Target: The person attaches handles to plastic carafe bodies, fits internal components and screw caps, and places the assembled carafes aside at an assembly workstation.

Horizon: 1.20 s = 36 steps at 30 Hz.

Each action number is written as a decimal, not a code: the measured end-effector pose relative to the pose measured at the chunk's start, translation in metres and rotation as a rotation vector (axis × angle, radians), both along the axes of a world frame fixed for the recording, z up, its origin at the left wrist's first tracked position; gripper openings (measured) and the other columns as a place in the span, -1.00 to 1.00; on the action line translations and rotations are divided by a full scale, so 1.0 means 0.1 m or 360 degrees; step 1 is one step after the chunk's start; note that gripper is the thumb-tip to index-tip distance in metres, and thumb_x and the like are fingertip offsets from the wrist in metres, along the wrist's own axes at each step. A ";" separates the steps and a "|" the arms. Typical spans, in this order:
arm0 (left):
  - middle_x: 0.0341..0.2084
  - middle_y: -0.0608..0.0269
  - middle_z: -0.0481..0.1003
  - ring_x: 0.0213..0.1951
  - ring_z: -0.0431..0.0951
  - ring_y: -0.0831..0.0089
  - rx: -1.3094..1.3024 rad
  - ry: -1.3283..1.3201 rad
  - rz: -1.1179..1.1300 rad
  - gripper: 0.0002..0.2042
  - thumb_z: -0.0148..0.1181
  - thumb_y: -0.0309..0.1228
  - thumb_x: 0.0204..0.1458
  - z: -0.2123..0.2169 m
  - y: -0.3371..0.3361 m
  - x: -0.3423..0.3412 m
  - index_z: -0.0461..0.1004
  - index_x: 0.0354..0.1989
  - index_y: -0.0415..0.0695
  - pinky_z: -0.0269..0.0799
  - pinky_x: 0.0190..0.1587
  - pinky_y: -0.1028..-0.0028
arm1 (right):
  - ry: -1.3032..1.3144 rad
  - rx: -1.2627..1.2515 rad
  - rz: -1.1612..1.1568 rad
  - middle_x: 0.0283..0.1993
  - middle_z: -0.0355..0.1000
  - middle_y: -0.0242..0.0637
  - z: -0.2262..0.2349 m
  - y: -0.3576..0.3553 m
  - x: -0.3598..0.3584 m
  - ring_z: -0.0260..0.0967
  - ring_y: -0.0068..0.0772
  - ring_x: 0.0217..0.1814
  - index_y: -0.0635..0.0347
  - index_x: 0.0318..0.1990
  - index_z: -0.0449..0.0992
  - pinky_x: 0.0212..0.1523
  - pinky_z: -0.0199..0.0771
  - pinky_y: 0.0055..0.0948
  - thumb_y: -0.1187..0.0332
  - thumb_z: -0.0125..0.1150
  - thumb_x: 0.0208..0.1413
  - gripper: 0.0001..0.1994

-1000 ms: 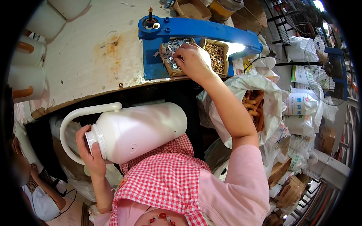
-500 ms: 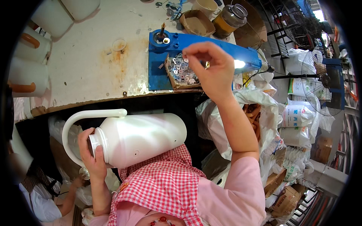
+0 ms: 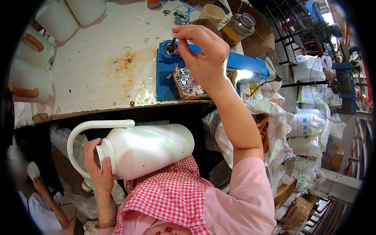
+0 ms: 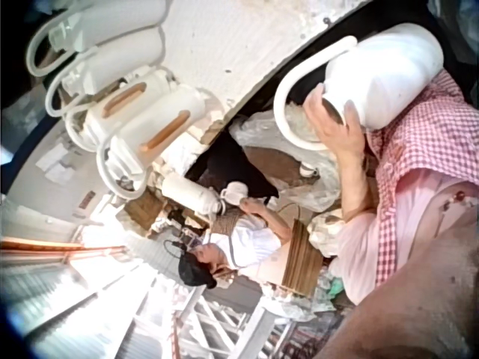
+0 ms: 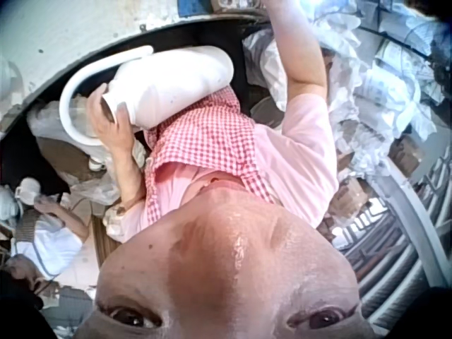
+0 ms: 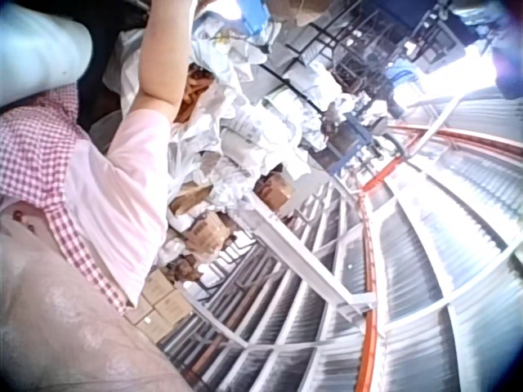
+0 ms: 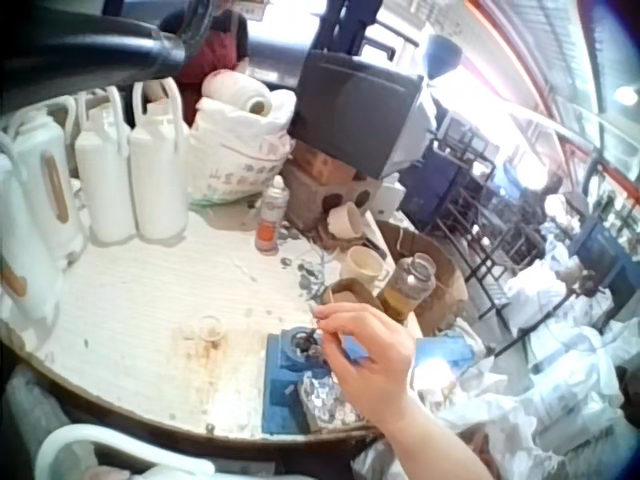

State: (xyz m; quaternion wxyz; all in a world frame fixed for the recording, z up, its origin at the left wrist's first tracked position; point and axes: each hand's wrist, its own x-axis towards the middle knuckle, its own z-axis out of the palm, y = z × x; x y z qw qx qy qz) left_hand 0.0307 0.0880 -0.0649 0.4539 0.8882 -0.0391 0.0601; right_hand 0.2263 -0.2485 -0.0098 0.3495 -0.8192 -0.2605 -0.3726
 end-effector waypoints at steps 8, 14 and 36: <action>-0.04 -0.07 0.42 0.01 0.44 -0.01 -0.0009 -0.0007 -0.0001 -0.53 0.18 -0.25 0.05 0.05 -0.04 0.01 0.41 0.10 -0.25 0.31 0.15 0.18 | 0.0062 -0.0070 -0.0038 -0.19 0.66 -0.20 -0.06 -0.06 0.01 0.62 -0.39 -0.16 0.32 -0.33 0.59 -0.08 0.58 -0.50 0.72 0.27 -0.06 -0.85; -0.01 0.02 0.44 0.03 0.44 0.16 -0.0079 -0.0003 0.0258 -0.61 0.10 -0.36 0.10 0.18 0.19 -0.05 0.41 0.09 -0.28 0.31 0.16 0.27 | 0.0038 0.0284 -0.0061 -0.10 0.62 -0.19 -0.12 -0.06 -0.34 0.59 -0.38 -0.19 0.31 -0.19 0.57 -0.15 0.55 -0.52 0.66 0.31 0.00 -0.80; 0.01 0.17 0.53 0.01 0.58 0.41 -0.1107 0.0615 0.0076 -0.56 -0.08 -0.11 0.37 0.77 -0.06 1.96 0.37 0.21 -0.21 0.52 0.04 0.41 | 0.1083 0.1624 0.0049 -0.19 0.60 -0.30 0.06 -0.21 -0.51 0.52 -0.58 -0.21 0.39 0.00 0.54 -0.17 0.55 -0.51 0.25 0.20 0.34 -0.68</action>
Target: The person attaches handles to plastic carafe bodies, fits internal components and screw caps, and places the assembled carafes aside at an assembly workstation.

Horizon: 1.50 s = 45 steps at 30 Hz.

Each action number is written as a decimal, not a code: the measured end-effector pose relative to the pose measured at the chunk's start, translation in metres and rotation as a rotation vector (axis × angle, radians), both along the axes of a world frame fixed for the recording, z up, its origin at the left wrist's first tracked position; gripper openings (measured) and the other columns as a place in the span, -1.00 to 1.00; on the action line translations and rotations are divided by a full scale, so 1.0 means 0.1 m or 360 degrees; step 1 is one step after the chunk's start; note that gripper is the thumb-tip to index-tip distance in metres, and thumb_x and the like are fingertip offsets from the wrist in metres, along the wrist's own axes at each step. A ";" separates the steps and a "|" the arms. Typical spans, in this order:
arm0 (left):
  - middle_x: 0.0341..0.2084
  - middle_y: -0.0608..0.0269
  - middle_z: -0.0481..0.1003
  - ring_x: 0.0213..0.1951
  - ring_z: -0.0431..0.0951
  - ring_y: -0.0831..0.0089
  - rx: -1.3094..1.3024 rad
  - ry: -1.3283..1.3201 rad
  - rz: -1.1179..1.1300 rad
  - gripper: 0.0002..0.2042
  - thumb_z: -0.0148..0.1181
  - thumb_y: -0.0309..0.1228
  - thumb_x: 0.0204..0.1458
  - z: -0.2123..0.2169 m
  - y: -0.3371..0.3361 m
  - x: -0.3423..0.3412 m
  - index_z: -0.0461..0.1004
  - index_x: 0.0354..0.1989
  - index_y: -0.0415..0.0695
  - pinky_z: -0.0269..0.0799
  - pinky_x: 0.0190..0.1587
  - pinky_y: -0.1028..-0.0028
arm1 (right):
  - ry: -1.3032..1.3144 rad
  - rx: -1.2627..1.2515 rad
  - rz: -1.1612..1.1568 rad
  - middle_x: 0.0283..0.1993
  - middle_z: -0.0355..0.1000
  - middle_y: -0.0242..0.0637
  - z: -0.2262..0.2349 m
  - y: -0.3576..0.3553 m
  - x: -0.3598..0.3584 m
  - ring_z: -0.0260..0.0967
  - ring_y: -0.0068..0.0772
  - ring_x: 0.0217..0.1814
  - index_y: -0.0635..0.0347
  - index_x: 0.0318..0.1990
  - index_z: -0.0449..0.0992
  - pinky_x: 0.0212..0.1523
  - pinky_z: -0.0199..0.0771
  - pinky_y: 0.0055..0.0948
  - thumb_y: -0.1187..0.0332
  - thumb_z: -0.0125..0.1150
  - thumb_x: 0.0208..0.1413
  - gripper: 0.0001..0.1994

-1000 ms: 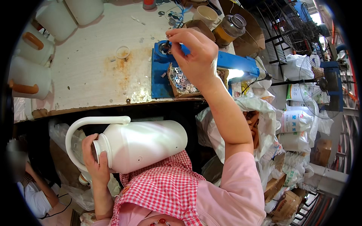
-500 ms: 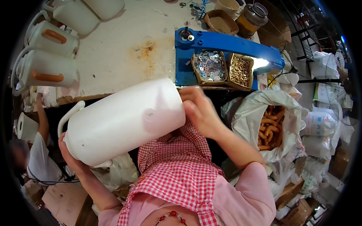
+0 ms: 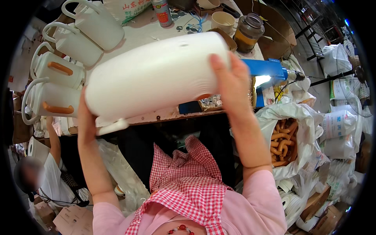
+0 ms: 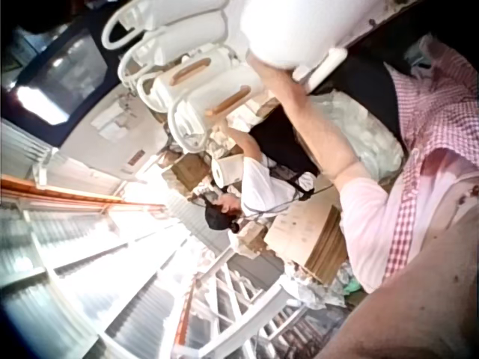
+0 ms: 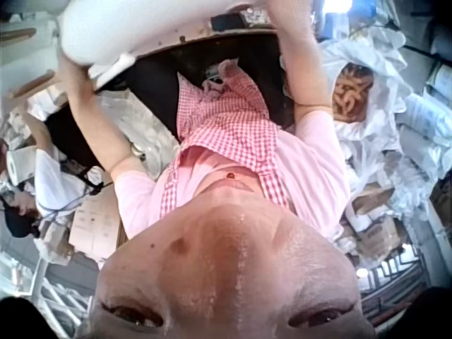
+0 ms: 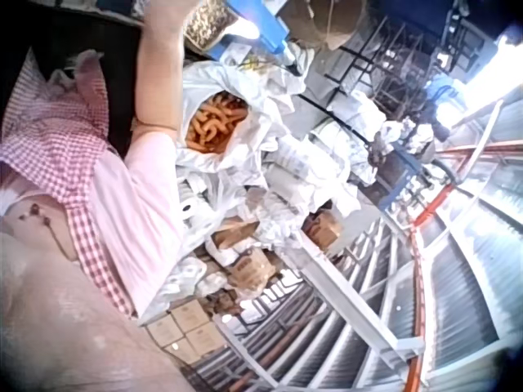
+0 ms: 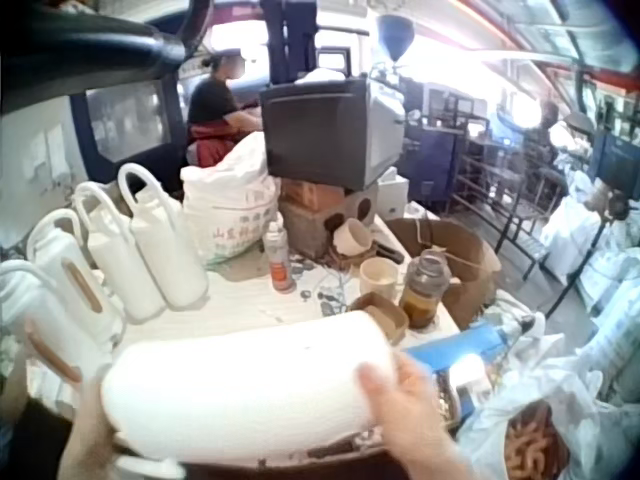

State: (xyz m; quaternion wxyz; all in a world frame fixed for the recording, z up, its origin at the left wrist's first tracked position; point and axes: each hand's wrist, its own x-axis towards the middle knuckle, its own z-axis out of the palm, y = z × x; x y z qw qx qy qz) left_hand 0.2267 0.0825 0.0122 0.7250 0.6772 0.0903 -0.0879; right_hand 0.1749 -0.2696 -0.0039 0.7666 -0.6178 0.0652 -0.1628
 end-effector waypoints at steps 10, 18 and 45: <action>-0.23 0.11 0.53 -0.24 0.56 0.45 0.0344 -0.0548 -0.0258 -0.63 -0.23 -0.20 0.40 -0.59 -1.14 0.16 0.35 0.09 -0.23 0.52 -0.26 0.48 | -0.0091 0.0056 -0.0153 0.06 0.56 -0.22 -0.54 -1.46 -0.17 0.52 -0.46 0.04 0.39 0.15 0.45 0.08 0.49 -0.48 0.26 0.17 0.36 -0.63; -0.19 0.08 0.54 -0.16 0.54 0.44 0.0404 -0.0663 -0.0226 -0.66 -0.20 -0.25 0.39 -0.60 -1.22 0.16 0.36 0.07 -0.26 0.47 -0.07 0.42 | -0.0155 0.0056 -0.0130 0.09 0.54 -0.22 -0.57 -1.51 -0.19 0.51 -0.46 0.07 0.40 0.16 0.44 0.12 0.47 -0.46 0.26 0.19 0.35 -0.61; 0.20 0.11 0.46 0.24 0.41 0.27 0.0968 -0.1231 -0.0633 -0.56 0.24 -0.32 0.23 -0.27 -1.75 0.30 0.44 0.26 -0.19 0.24 0.32 0.32 | -0.0175 -0.1020 -0.1110 -0.14 0.52 -0.26 -0.98 -1.29 -1.45 0.49 -0.34 -0.09 0.24 -0.10 0.55 -0.03 0.48 -0.35 0.43 0.29 0.18 -0.84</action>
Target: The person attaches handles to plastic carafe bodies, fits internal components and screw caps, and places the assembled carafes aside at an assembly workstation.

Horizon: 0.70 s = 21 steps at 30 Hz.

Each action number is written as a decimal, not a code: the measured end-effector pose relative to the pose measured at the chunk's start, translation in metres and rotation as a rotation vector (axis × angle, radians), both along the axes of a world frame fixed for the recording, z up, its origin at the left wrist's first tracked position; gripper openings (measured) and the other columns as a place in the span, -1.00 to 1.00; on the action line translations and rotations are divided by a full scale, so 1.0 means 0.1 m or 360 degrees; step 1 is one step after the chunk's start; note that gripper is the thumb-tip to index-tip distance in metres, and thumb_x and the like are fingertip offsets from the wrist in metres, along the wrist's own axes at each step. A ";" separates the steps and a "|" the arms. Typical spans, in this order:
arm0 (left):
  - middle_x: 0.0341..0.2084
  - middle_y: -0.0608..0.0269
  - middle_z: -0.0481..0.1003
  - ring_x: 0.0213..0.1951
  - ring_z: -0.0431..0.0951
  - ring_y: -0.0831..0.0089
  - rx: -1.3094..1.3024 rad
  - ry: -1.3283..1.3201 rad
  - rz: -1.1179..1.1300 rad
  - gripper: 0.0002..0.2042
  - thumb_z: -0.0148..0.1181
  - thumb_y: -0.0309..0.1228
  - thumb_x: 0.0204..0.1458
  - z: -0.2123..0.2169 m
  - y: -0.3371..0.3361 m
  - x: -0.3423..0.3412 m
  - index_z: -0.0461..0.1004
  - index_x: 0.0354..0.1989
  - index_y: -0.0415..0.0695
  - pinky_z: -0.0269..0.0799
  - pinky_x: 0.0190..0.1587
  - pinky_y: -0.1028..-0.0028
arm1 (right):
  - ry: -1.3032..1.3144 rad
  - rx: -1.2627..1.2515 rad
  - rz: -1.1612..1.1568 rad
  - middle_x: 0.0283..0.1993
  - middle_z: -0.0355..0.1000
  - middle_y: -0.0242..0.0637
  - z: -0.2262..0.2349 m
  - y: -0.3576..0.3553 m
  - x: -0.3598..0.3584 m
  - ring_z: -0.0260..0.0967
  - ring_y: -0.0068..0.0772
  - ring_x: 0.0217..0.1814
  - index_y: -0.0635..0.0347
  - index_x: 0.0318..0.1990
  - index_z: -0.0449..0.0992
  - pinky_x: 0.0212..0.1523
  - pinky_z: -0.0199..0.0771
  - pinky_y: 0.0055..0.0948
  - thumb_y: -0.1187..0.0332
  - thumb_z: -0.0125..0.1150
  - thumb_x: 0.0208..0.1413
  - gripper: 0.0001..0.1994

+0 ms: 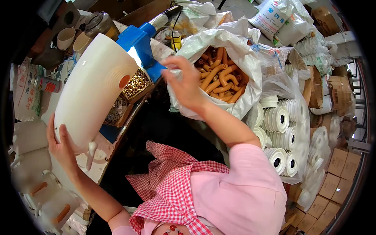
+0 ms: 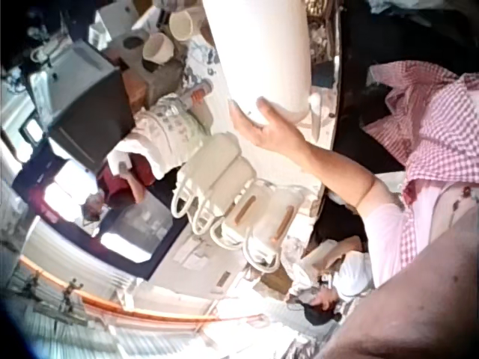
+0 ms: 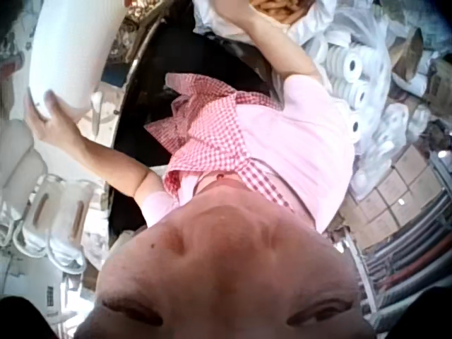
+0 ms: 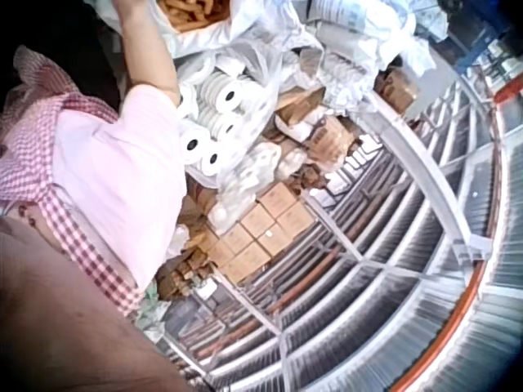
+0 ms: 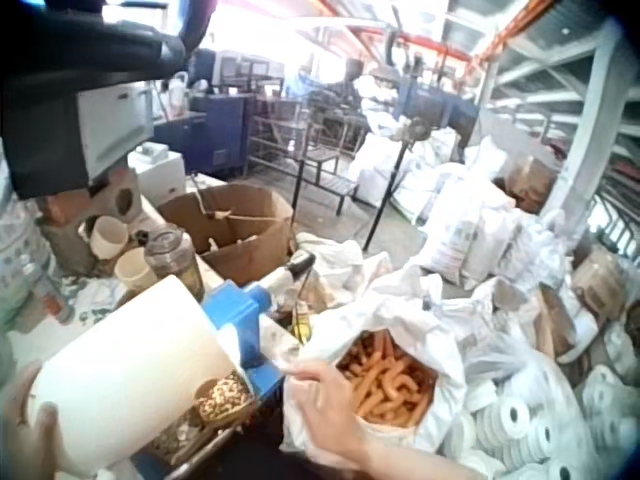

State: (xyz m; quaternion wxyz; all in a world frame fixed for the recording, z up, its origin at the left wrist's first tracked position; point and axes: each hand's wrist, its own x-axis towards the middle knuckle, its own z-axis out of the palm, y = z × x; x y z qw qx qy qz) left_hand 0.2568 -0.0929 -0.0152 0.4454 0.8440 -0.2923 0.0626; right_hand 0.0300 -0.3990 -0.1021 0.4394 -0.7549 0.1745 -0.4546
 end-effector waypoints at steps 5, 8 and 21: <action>0.20 0.10 0.46 0.19 0.45 0.30 0.0035 0.0044 0.0018 -0.54 0.23 -0.25 0.25 -0.06 0.06 0.07 0.43 0.27 -0.17 0.33 0.25 0.35 | 0.1381 -0.0497 -0.0205 -0.19 0.57 -0.11 -0.35 -1.10 -0.99 0.55 -0.04 -0.07 0.21 -0.20 0.60 -0.07 0.52 -0.16 0.43 0.29 0.06 -0.85; 0.19 0.10 0.47 0.19 0.45 0.33 0.0001 0.0123 0.0060 -0.55 0.21 -0.24 0.26 -0.07 0.12 0.10 0.43 0.27 -0.17 0.33 0.25 0.37 | 0.2057 -0.0990 0.0217 -0.01 0.53 -0.12 -0.64 -1.18 -0.91 0.48 -0.01 0.08 0.15 -0.16 0.64 0.03 0.50 -0.10 0.42 0.38 -0.09 -0.73; 0.14 0.13 0.51 0.16 0.48 0.35 -0.0086 0.0111 0.0083 -0.59 0.20 -0.27 0.26 -0.11 0.11 0.12 0.47 0.23 -0.18 0.32 0.24 0.39 | 0.1052 -0.0819 -0.0071 -0.29 0.30 -0.12 0.25 -0.99 -1.31 0.34 0.00 -0.21 0.26 -0.33 0.36 -0.23 0.37 -0.20 0.59 0.24 -0.15 -0.79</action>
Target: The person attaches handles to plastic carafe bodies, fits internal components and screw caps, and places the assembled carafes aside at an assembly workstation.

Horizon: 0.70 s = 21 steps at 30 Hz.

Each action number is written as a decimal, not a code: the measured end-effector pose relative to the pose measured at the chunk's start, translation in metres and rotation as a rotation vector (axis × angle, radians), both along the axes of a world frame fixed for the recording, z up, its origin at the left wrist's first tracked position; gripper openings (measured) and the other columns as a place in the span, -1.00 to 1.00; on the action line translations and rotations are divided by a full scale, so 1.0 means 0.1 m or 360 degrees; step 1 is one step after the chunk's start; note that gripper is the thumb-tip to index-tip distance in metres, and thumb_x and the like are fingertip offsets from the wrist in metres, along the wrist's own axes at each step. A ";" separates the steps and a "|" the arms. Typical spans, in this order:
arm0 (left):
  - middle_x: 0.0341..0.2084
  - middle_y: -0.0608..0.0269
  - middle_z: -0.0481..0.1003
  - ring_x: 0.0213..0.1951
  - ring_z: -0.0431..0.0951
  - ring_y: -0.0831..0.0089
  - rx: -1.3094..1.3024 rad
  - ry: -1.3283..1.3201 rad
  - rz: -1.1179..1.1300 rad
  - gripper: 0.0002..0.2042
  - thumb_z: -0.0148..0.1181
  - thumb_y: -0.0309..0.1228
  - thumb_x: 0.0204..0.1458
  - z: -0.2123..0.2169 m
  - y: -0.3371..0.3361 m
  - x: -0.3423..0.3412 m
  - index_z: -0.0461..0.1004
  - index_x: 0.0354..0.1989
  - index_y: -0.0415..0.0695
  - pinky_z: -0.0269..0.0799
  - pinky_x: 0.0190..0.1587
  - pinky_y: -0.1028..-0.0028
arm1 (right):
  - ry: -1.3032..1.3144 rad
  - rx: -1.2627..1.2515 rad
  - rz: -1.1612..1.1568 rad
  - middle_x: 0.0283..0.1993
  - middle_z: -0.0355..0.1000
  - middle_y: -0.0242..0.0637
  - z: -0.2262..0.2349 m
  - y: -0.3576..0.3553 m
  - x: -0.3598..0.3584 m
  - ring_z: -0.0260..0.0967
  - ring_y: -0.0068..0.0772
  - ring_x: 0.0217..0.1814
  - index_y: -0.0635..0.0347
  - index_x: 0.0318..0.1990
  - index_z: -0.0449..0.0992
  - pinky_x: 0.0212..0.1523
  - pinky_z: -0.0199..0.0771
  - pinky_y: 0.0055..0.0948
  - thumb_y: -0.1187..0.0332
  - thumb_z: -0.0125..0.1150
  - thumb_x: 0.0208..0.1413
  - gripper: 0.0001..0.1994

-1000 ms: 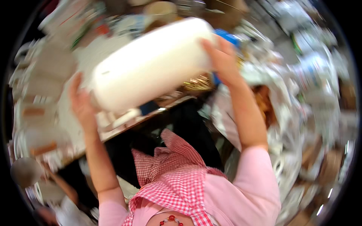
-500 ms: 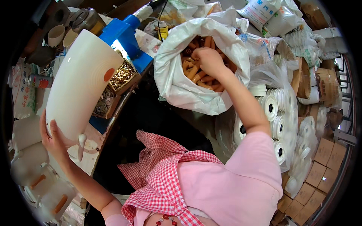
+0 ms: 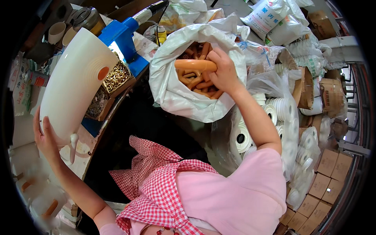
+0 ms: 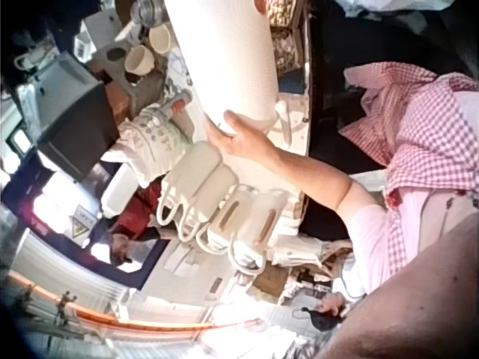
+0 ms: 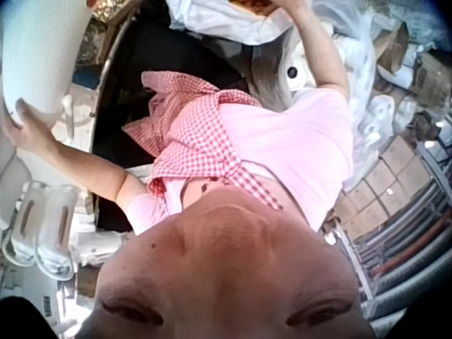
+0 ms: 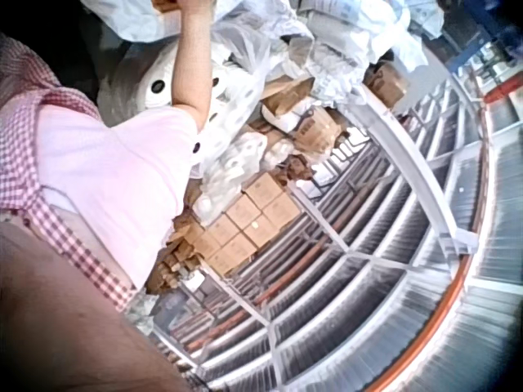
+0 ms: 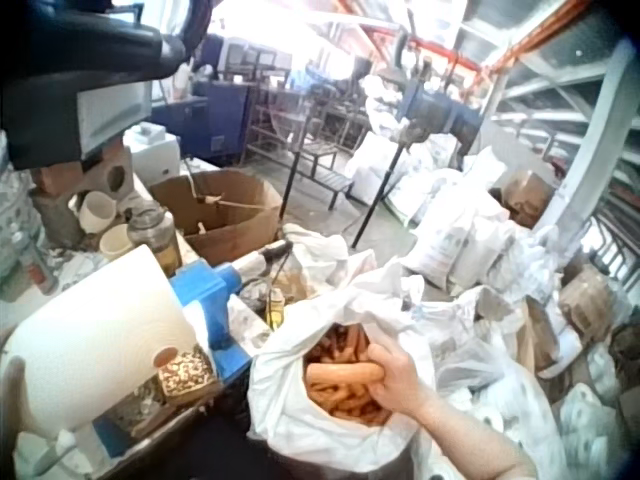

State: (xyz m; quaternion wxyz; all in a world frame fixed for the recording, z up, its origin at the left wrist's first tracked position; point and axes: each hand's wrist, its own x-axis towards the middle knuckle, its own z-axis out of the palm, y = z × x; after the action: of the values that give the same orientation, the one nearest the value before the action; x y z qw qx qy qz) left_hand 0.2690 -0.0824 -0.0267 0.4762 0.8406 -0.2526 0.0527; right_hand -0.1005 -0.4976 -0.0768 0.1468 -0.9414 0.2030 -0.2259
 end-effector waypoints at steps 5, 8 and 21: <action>0.14 0.13 0.50 0.18 0.45 0.35 -0.0011 -0.0011 -0.0044 -0.59 0.21 -0.29 0.25 0.05 -0.08 -0.04 0.48 0.22 -0.18 0.29 0.27 0.38 | -0.0442 0.0303 0.0126 -0.36 0.23 -0.16 0.08 0.23 0.04 0.26 -0.08 -0.34 0.29 -0.38 0.32 -0.31 0.29 -0.29 0.60 0.17 -0.11 -0.85; 0.14 0.13 0.49 0.21 0.44 0.34 0.0040 -0.0125 -0.0129 -0.59 0.23 -0.30 0.23 0.05 -0.15 -0.03 0.48 0.21 -0.19 0.26 0.28 0.37 | -0.0478 0.0346 0.0210 -0.33 0.22 -0.26 0.13 0.23 0.09 0.22 -0.32 -0.32 0.26 -0.40 0.29 -0.28 0.24 -0.43 0.55 0.27 0.03 -0.79; 0.14 -0.02 0.48 0.20 0.43 0.04 0.0383 -0.0483 -0.0001 -0.47 0.36 -0.16 0.03 0.29 -0.23 -0.17 0.50 0.14 -0.15 0.32 0.28 0.16 | -0.0050 0.3416 0.0034 -0.16 0.50 -0.06 -0.23 1.60 0.24 0.58 0.03 -0.30 0.32 0.12 0.43 -0.29 0.66 -0.11 0.40 0.02 0.30 -0.70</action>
State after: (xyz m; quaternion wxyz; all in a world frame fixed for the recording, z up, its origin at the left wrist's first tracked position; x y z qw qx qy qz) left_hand 0.2520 -0.1055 0.0026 0.3288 0.8738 -0.3263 0.1481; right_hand -0.0762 -0.3373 -0.1001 0.9018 -0.3191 0.2852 0.0599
